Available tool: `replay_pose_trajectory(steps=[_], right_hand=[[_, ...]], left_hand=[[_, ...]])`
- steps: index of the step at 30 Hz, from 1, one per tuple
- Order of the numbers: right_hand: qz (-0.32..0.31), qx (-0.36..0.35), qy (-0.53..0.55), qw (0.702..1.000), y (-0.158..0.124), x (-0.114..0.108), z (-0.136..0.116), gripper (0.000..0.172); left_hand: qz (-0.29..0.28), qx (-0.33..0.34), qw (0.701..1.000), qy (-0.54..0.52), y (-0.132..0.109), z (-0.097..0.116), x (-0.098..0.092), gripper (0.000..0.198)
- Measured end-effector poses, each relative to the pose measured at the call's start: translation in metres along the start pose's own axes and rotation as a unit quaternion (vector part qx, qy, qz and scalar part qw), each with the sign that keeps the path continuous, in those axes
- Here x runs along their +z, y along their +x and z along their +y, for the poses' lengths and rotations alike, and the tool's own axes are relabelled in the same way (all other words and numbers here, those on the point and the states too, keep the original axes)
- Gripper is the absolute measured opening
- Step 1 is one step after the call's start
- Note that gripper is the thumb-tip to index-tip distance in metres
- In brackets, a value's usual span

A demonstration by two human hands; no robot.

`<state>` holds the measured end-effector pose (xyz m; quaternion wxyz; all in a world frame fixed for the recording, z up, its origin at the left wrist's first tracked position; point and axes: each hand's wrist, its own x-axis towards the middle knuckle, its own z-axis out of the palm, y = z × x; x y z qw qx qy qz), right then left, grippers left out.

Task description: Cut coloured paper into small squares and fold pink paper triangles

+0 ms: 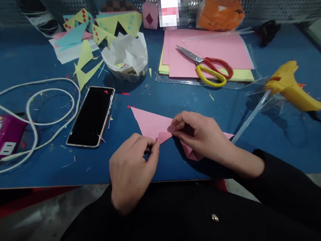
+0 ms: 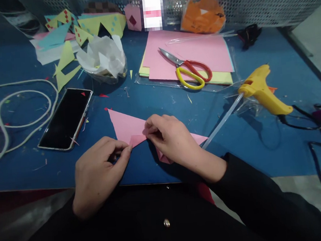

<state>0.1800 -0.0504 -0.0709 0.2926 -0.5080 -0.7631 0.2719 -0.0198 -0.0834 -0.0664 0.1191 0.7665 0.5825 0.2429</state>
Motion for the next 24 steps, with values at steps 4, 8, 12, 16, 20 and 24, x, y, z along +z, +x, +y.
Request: replay_pose_trajectory(steps=[4, 8, 12, 16, 20, 24], right_hand=[[0.001, 0.006, 0.002, 1.000, 0.000, 0.000, -0.002, 0.014], [0.002, 0.009, 0.000, 1.000, 0.001, 0.000, -0.002, 0.015], [0.001, 0.010, 0.001, 1.000, 0.001, 0.000, -0.003, 0.015], [0.001, 0.023, 0.010, 1.000, 0.001, 0.000, -0.002, 0.017], [0.014, 0.059, 0.113, 0.992, 0.001, -0.007, 0.000, 0.011], [0.098, 0.019, 0.068, 0.993, -0.006, -0.019, -0.003, 0.014]], left_hand=[[-0.010, -0.003, 0.999, 0.036, 0.002, 0.000, 0.002, 0.016], [0.002, 0.011, 0.998, 0.060, 0.001, 0.000, 0.004, 0.014], [0.042, 0.110, 0.991, 0.069, 0.001, -0.001, 0.004, 0.012], [0.005, 0.264, 0.959, 0.101, 0.003, -0.004, 0.003, 0.030], [-0.022, 0.292, 0.944, 0.150, 0.003, -0.003, 0.002, 0.034], [-0.031, 0.302, 0.938, 0.164, -0.001, -0.001, 0.002, 0.039]])
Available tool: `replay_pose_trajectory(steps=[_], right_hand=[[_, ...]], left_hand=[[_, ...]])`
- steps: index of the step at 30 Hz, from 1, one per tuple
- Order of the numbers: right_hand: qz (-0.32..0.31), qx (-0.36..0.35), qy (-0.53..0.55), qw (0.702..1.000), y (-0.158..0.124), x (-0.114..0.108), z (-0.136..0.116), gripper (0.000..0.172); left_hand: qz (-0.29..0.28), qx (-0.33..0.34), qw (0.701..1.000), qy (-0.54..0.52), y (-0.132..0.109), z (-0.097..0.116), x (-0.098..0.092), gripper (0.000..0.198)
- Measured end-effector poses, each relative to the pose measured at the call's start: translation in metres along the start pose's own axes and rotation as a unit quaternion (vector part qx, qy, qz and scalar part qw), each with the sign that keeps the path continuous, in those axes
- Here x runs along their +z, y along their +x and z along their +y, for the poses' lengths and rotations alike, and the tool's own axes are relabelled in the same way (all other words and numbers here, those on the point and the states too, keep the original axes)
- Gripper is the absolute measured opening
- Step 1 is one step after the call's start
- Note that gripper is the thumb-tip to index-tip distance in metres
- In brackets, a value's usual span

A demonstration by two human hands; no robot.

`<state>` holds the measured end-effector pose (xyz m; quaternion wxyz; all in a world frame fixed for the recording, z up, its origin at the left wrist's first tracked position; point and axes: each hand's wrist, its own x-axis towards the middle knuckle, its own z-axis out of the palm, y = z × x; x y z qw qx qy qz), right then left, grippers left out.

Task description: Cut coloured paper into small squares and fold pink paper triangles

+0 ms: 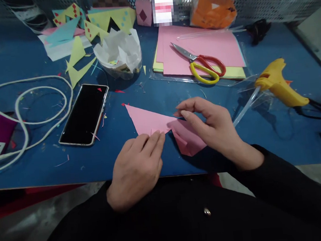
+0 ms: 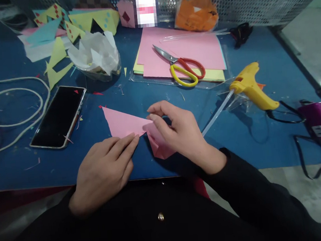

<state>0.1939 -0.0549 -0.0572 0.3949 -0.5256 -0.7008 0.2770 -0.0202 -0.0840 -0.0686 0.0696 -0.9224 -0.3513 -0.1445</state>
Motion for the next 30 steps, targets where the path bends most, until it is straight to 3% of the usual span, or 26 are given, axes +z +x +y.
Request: replay_pose_trajectory(steps=[2, 5, 8, 15, 22, 30], right_hand=[[-0.030, -0.079, -0.071, 0.994, -0.007, -0.004, -0.004, 0.023], [-0.106, -0.210, -0.167, 0.957, -0.023, -0.003, -0.008, 0.038], [-0.141, -0.267, -0.245, 0.921, -0.038, 0.003, -0.008, 0.053], [-0.148, -0.238, -0.341, 0.898, -0.048, 0.013, -0.005, 0.061], [-0.132, -0.247, -0.363, 0.889, -0.049, 0.016, -0.006, 0.061], [-0.134, -0.245, -0.368, 0.887, -0.049, 0.017, -0.006, 0.059]], left_hand=[[0.007, -0.002, 1.000, 0.000, -0.002, 0.001, 0.000, 0.041], [0.017, -0.007, 1.000, -0.003, -0.003, 0.002, 0.000, 0.039], [0.022, -0.013, 1.000, -0.006, -0.003, 0.003, 0.001, 0.039], [0.030, -0.023, 0.999, -0.019, -0.003, 0.003, 0.005, 0.042], [0.030, -0.014, 0.999, -0.008, -0.006, 0.002, 0.003, 0.041], [0.029, 0.009, 0.999, 0.031, -0.025, -0.002, 0.000, 0.047]])
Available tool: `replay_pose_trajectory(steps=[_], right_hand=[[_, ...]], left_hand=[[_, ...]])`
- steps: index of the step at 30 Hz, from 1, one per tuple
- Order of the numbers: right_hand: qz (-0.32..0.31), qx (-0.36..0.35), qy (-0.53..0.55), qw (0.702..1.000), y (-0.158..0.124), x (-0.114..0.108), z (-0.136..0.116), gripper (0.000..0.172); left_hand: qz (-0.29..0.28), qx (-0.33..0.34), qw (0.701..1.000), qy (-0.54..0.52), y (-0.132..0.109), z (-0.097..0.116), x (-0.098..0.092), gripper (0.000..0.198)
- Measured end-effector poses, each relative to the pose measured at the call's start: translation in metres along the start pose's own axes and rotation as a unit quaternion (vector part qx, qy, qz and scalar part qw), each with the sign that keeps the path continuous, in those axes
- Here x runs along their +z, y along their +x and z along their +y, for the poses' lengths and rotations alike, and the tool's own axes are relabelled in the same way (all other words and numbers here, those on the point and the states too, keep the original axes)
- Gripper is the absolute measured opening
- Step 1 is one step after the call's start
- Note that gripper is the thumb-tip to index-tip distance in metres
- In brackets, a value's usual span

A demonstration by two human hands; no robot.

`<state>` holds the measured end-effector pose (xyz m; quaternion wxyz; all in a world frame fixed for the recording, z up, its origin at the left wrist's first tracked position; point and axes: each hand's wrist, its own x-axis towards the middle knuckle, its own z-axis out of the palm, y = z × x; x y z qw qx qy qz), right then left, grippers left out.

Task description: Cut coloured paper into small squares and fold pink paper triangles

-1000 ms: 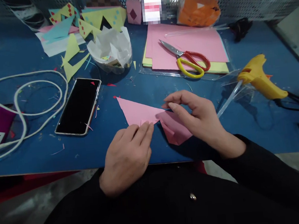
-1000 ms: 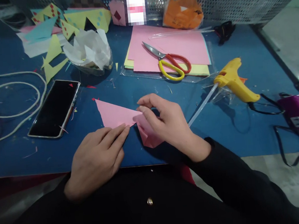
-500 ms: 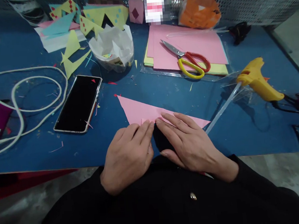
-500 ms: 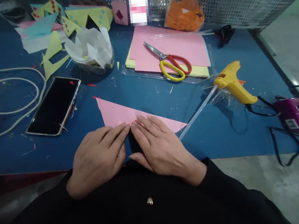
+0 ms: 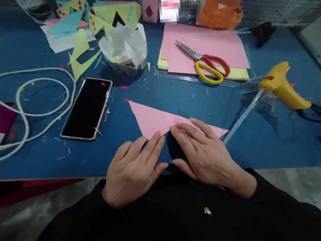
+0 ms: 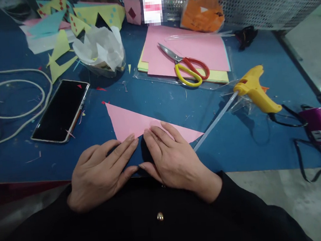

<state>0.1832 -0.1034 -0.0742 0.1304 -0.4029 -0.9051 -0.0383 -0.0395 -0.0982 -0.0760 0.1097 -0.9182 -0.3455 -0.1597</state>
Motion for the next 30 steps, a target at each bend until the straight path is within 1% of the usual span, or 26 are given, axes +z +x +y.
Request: replay_pose_trajectory(steps=[4, 7, 8, 10, 12, 13, 14, 15, 16, 18, 20, 22, 27, 30], right_hand=[[0.003, 0.003, 0.008, 1.000, 0.000, 0.001, 0.000, 0.058], [0.006, 0.002, 0.012, 1.000, 0.000, 0.002, 0.001, 0.058], [0.007, 0.003, 0.013, 1.000, 0.000, 0.002, 0.001, 0.058], [0.008, 0.004, 0.015, 1.000, 0.000, 0.002, 0.001, 0.057], [0.008, 0.004, 0.018, 1.000, 0.001, 0.002, 0.001, 0.057], [0.008, 0.004, 0.019, 1.000, 0.001, 0.002, 0.001, 0.057], [0.009, 0.003, 0.020, 1.000, 0.001, 0.002, 0.001, 0.057], [0.011, 0.002, 0.020, 1.000, 0.000, 0.002, 0.001, 0.058], [0.016, 0.001, 0.020, 1.000, 0.000, 0.002, 0.001, 0.058], [0.024, -0.001, 0.020, 1.000, 0.000, 0.002, 0.001, 0.059], [0.026, -0.002, 0.019, 0.999, 0.000, 0.003, 0.000, 0.059], [0.027, -0.002, 0.018, 0.999, 0.000, 0.003, 0.000, 0.057], [0.032, -0.003, 0.019, 0.999, 0.000, 0.003, 0.000, 0.057], [0.032, -0.002, 0.019, 0.999, 0.000, 0.004, 0.001, 0.057]], left_hand=[[0.016, -0.007, 1.000, -0.004, -0.003, -0.002, 0.001, 0.049], [0.014, -0.028, 0.998, -0.050, -0.003, -0.004, 0.001, 0.053], [0.013, -0.048, 0.996, -0.077, -0.004, -0.005, 0.001, 0.054], [0.022, -0.108, 0.985, -0.134, -0.007, -0.006, 0.000, 0.052], [0.054, -0.172, 0.969, -0.171, -0.010, -0.007, -0.002, 0.049], [0.070, -0.190, 0.964, -0.175, -0.011, -0.007, -0.002, 0.049], [0.082, -0.193, 0.963, -0.169, -0.011, -0.006, -0.002, 0.048], [0.088, -0.179, 0.968, -0.153, -0.011, -0.005, -0.002, 0.047], [0.089, -0.151, 0.976, -0.132, -0.010, -0.004, -0.001, 0.046], [0.073, -0.079, 0.991, -0.083, -0.008, -0.001, 0.000, 0.045], [0.051, -0.029, 0.997, -0.043, -0.005, 0.001, 0.002, 0.047], [0.035, -0.016, 0.999, -0.024, -0.004, 0.002, 0.003, 0.050], [0.038, -0.018, 0.999, -0.017, -0.003, 0.004, 0.004, 0.051], [0.021, -0.017, 1.000, -0.014, 0.004, 0.006, 0.002, 0.054]])
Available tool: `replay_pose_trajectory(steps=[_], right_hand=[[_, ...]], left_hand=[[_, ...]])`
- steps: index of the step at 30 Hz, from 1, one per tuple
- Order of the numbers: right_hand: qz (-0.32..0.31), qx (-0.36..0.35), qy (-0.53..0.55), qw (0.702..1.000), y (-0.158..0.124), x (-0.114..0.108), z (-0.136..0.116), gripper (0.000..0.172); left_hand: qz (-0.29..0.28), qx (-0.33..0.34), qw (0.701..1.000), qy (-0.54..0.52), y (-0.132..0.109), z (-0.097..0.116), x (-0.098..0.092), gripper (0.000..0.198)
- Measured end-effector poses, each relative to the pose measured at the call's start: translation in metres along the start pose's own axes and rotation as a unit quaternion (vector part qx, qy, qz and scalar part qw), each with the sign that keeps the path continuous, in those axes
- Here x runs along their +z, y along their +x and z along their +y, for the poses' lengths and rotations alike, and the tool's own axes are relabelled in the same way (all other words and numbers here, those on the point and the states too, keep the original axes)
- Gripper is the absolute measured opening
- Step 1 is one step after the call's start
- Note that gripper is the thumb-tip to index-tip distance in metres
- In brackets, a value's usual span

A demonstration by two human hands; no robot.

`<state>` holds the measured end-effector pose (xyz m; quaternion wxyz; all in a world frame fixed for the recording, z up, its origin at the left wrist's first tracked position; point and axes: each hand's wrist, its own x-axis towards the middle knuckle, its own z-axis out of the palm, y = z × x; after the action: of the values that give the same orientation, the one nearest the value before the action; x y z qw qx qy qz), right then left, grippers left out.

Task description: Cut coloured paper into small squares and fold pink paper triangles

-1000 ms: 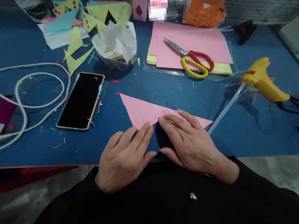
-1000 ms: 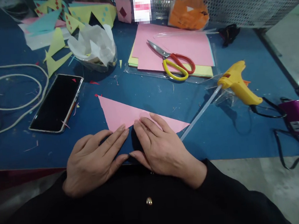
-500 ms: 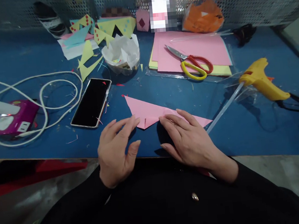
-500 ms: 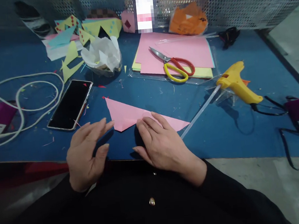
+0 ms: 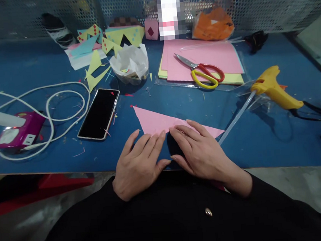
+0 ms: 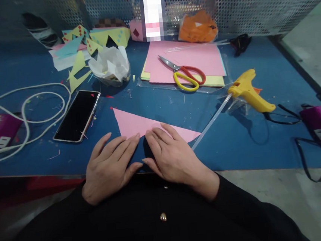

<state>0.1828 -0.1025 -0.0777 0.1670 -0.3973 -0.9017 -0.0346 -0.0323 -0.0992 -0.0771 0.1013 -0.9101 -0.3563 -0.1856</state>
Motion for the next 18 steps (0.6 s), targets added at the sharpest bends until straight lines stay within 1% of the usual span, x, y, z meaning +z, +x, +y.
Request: replay_pose_trajectory(steps=[3, 5, 7, 10, 14, 16, 18], right_hand=[[0.003, -0.001, -0.002, 1.000, -0.0001, 0.0004, 0.0002, 0.057], [0.008, -0.003, -0.003, 1.000, -0.0001, 0.0002, 0.0005, 0.056], [0.009, -0.003, -0.002, 1.000, -0.0001, -0.0002, 0.0007, 0.056], [0.001, 0.003, -0.001, 1.000, -0.0003, -0.0004, 0.0004, 0.056], [-0.001, 0.004, 0.001, 1.000, 0.0003, 0.0001, 0.0004, 0.055], [-0.004, 0.015, 0.026, 1.000, 0.0008, -0.0007, 0.0028, 0.054], [-0.005, 0.045, 0.083, 0.996, 0.0007, -0.0029, 0.0069, 0.051]], left_hand=[[-0.030, -0.004, 1.000, -0.003, 0.0080, 0.0035, -0.0005, 0.059], [-0.035, -0.009, 0.999, -0.011, 0.0110, 0.0058, 0.0005, 0.063], [-0.038, -0.005, 0.999, -0.020, 0.0114, 0.0073, 0.0026, 0.064], [-0.056, 0.008, 0.998, -0.030, 0.0094, 0.0083, 0.0056, 0.065], [-0.080, -0.004, 0.996, -0.036, 0.0084, 0.0093, 0.0053, 0.065], [-0.087, -0.007, 0.996, -0.034, 0.0094, 0.0099, 0.0038, 0.066], [-0.090, -0.003, 0.996, -0.026, 0.0111, 0.0104, 0.0028, 0.065]])
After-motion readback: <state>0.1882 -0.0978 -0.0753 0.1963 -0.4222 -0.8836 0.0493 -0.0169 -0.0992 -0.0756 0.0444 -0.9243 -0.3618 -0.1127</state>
